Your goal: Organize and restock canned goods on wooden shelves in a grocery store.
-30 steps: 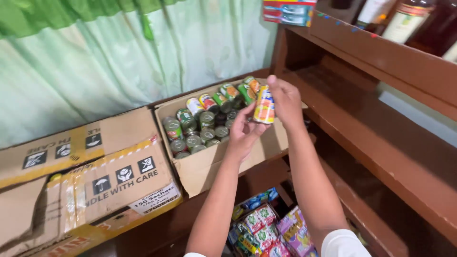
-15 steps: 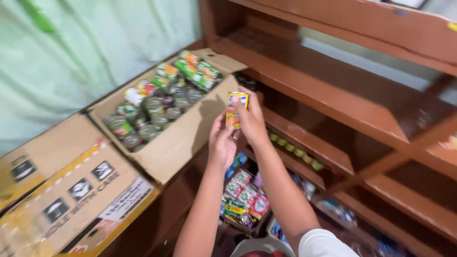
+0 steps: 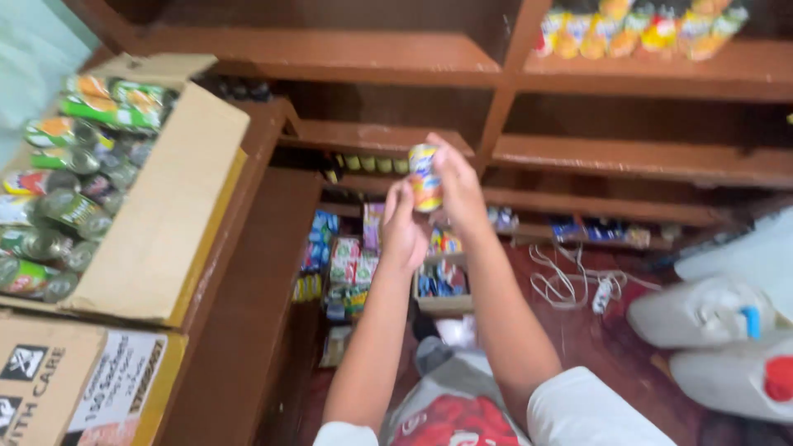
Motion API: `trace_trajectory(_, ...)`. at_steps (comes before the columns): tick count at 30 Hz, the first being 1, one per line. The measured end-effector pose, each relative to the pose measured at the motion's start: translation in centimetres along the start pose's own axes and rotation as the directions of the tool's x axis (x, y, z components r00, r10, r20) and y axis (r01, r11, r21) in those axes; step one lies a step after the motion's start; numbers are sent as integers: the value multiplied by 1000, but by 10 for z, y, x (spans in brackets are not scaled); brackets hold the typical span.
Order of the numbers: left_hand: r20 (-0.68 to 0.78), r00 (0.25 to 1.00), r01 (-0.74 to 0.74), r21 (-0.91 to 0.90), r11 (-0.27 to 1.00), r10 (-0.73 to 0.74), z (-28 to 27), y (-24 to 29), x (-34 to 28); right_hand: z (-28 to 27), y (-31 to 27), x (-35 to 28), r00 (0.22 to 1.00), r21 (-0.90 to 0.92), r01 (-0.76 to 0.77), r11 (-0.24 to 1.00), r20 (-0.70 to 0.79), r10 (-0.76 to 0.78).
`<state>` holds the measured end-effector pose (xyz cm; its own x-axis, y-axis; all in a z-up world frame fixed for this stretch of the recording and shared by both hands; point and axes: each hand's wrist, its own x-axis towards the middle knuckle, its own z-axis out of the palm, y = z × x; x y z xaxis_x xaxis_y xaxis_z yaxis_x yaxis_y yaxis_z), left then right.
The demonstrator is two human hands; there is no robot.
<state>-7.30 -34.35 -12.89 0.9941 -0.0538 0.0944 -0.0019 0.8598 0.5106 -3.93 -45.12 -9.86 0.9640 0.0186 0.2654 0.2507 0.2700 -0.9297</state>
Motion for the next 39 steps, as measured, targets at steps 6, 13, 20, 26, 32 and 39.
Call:
trace_trajectory(6, 113, 986, 116, 42, 992, -120, 46, -55, -2, -56, -56, -28, 950, 22, -136, 990, -282, 137)
trace_trajectory(13, 295, 950, 107, -9, 994, -100, 95, -99, -1, -126, -88, -51, 993, 362, 72, 929, -111, -33)
trace_trajectory(20, 253, 962, 84, 86, 993, -103, 129, -164, 17, -196, -103, -47, 991, 161, 71, 984, -128, -50)
trace_trajectory(26, 255, 967, -67, 215, 974, 10, 131, -208, 32, -246, -102, -40, 980, -319, 93, 943, -136, -143)
trace_trajectory(32, 268, 955, -266, 592, 760, 126, 127, -211, 61, -268, -98, -16, 972, -436, 188, 880, -45, -230)
trace_trajectory(39, 394, 918, -363, 801, 476, 39, 151, -164, 102, -275, -82, 35, 951, -482, 257, 837, -28, -308)
